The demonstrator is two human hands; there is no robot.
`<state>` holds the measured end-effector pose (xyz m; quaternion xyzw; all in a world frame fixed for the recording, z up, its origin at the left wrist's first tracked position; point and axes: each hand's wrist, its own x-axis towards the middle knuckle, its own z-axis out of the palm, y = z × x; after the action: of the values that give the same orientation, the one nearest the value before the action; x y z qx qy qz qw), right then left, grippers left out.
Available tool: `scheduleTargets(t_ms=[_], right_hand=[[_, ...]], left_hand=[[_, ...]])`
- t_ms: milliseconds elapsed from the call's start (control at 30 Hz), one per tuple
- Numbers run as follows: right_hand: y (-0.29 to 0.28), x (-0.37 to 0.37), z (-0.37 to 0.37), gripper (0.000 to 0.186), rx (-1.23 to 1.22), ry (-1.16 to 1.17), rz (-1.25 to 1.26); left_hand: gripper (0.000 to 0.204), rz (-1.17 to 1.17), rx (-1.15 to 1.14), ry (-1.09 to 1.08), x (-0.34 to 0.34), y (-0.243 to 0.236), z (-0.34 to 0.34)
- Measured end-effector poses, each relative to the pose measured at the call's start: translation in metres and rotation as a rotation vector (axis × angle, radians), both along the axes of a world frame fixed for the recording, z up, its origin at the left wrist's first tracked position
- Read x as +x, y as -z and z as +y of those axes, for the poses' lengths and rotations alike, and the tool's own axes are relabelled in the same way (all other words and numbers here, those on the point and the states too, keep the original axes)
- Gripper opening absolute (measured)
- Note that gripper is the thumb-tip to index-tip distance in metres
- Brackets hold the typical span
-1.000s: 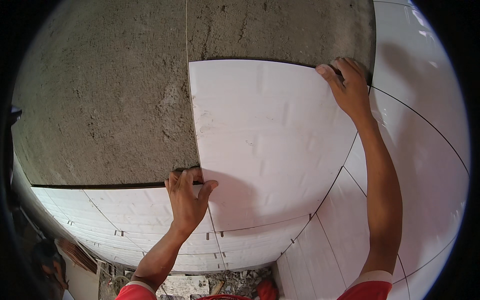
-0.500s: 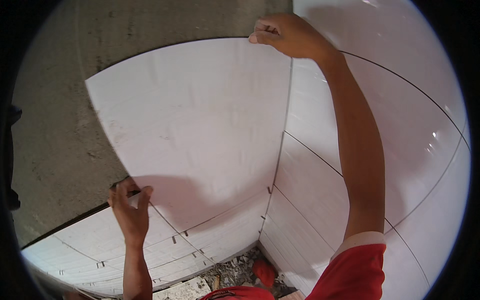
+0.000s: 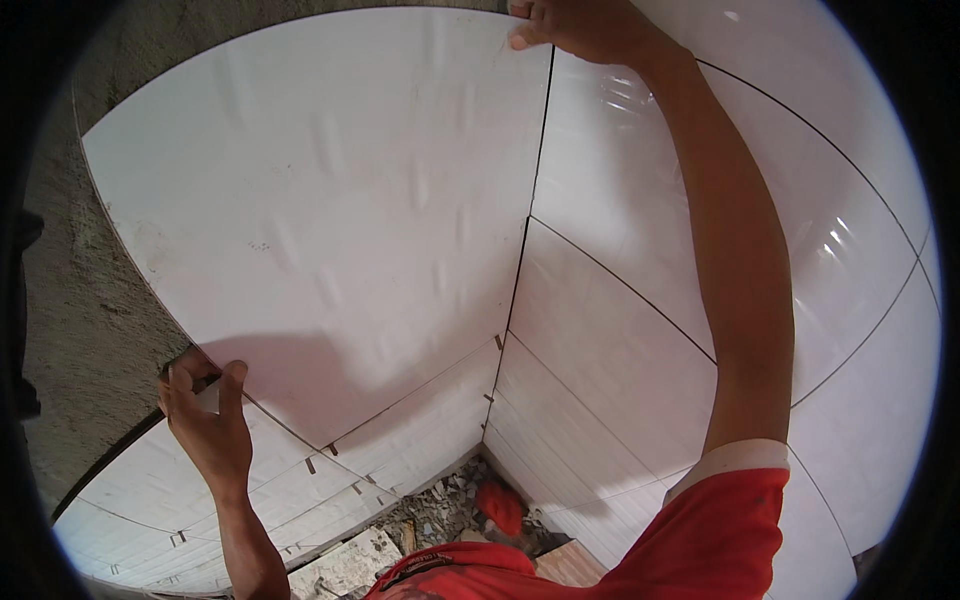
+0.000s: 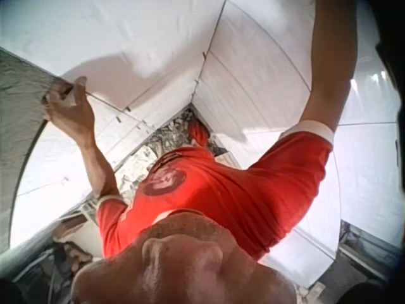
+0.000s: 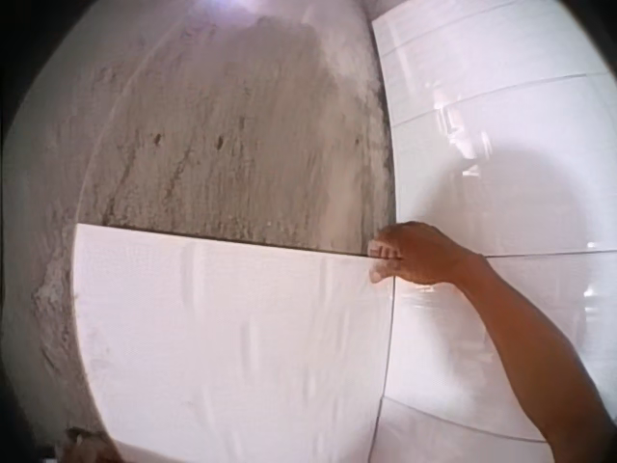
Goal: The person spreads cement onto the back of a white ceramic tile using a trowel, then positions the tile on a wall and presses it into place. The person inserts tile spacers between tiles to maintain even gaps.
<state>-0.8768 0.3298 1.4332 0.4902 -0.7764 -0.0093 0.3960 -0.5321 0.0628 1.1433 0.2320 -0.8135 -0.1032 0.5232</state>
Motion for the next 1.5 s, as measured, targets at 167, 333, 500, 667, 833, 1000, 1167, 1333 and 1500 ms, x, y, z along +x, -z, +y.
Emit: scheduleTargets(t_ms=[167, 333, 500, 667, 833, 1000, 1167, 1333, 1500], right_hand=[[0.002, -0.001, 0.002, 0.044, 0.008, -0.034, 0.096], [0.006, 0.002, 0.001, 0.039, -0.050, -0.039, 0.065], [0.015, 0.005, 0.005, 0.046, -0.005, -0.056, 0.064], [0.025, 0.012, -0.002, 0.057, -0.048, -0.042, 0.117], [0.020, 0.011, -0.005, 0.056, -0.033, 0.032, 0.060], [0.023, 0.006, -0.003, 0.057, -0.034, -0.060, 0.124], [0.024, 0.005, -0.002, 0.058, -0.060, -0.032, 0.097], [0.023, 0.000, -0.002, 0.059, -0.065, -0.097, 0.098], [0.024, -0.006, 0.002, 0.059, -0.080, -0.114, 0.094]], left_hand=[[0.029, 0.007, -0.012, -0.015, -0.002, 0.001, 0.001], [0.032, 0.000, -0.007, -0.017, -0.002, 0.004, -0.003], [0.032, -0.031, -0.052, -0.053, -0.001, 0.005, -0.005], [0.030, -0.034, -0.021, -0.040, 0.000, 0.004, -0.005], [0.026, -0.043, -0.024, -0.032, 0.001, 0.004, -0.005], [0.024, -0.020, -0.045, -0.023, -0.001, 0.003, -0.006], [0.025, -0.034, -0.034, -0.037, 0.000, 0.004, -0.006], [0.024, -0.013, -0.002, -0.036, -0.002, 0.002, -0.005], [0.025, 0.006, 0.043, -0.015, -0.002, 0.001, -0.004]])
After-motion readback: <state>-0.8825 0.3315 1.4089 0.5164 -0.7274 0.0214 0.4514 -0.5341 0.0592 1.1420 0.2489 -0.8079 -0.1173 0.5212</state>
